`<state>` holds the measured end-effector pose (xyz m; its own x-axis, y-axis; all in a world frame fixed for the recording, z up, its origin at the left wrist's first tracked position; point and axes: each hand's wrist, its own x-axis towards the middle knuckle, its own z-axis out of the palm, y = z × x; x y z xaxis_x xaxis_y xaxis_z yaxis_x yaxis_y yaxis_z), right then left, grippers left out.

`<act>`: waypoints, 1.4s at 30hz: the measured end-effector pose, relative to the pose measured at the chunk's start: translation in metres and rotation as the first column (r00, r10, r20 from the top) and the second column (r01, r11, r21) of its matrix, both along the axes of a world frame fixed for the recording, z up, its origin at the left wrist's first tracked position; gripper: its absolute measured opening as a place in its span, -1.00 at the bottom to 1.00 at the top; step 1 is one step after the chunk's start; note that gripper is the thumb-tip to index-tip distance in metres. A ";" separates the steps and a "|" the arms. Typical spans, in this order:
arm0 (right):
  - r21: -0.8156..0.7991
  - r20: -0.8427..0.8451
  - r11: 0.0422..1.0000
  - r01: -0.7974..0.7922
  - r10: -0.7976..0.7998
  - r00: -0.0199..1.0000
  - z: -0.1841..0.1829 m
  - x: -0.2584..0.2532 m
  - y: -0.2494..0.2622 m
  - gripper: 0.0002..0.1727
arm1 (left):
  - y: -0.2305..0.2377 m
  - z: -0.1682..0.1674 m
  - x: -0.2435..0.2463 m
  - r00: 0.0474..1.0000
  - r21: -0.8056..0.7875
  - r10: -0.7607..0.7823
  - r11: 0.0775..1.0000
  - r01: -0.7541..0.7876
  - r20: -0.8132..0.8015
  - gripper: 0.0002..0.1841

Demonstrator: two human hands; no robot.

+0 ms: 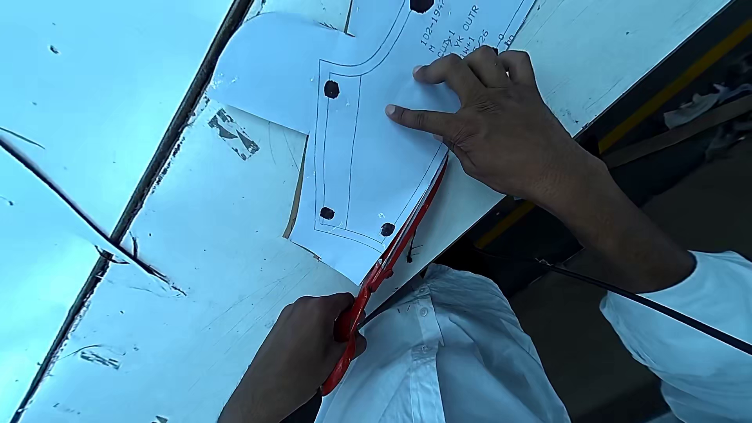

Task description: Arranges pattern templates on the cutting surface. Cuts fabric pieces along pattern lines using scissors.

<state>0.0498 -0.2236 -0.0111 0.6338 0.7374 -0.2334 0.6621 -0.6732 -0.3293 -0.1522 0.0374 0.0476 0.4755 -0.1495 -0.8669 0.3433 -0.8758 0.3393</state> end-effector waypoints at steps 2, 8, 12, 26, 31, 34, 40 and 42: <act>0.006 0.002 1.000 0.002 -0.002 1.000 0.000 -0.001 0.000 -0.32 | -0.001 0.000 0.002 1.000 0.002 -0.009 1.000 0.009 0.017 -0.85; 0.020 0.009 1.000 -0.006 0.006 1.000 -0.001 -0.002 0.000 -0.29 | -0.004 0.000 0.003 1.000 -0.001 -0.012 1.000 0.012 0.012 -0.85; 0.020 0.015 1.000 -0.005 0.004 1.000 -0.001 -0.002 0.000 -0.25 | -0.005 0.000 0.003 1.000 -0.001 -0.012 1.000 0.012 0.024 -0.87; 0.023 0.031 1.000 -0.002 0.001 1.000 -0.002 -0.001 0.001 -0.22 | 0.006 -0.008 -0.012 1.000 -0.079 0.017 0.997 -0.016 0.010 -0.91; 0.087 0.022 0.995 0.042 -0.044 0.999 -0.004 -0.002 0.000 -0.28 | 0.023 0.002 -0.042 1.000 -0.155 -0.031 0.987 0.031 0.004 -0.82; 0.141 0.019 0.987 0.079 -0.083 0.996 -0.007 -0.003 -0.002 -0.36 | 0.029 0.007 -0.052 1.000 -0.205 -0.007 0.979 0.004 -0.014 -0.78; 0.352 0.119 0.904 0.241 -0.298 0.947 -0.002 -0.034 -0.001 -0.60 | 0.051 0.018 -0.073 0.997 -0.254 0.008 0.967 0.011 0.074 -0.78; 0.380 0.059 0.843 0.380 -0.432 0.900 0.006 -0.070 0.002 -0.68 | 0.062 0.019 -0.083 0.991 -0.265 0.052 0.964 -0.019 0.120 -0.79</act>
<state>-0.0205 -0.2211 -0.0050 0.9006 0.4225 0.1021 0.4103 -0.7488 -0.5205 -0.2348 0.0993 0.0667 0.5865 -0.3454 -0.7326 0.3129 -0.7377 0.5983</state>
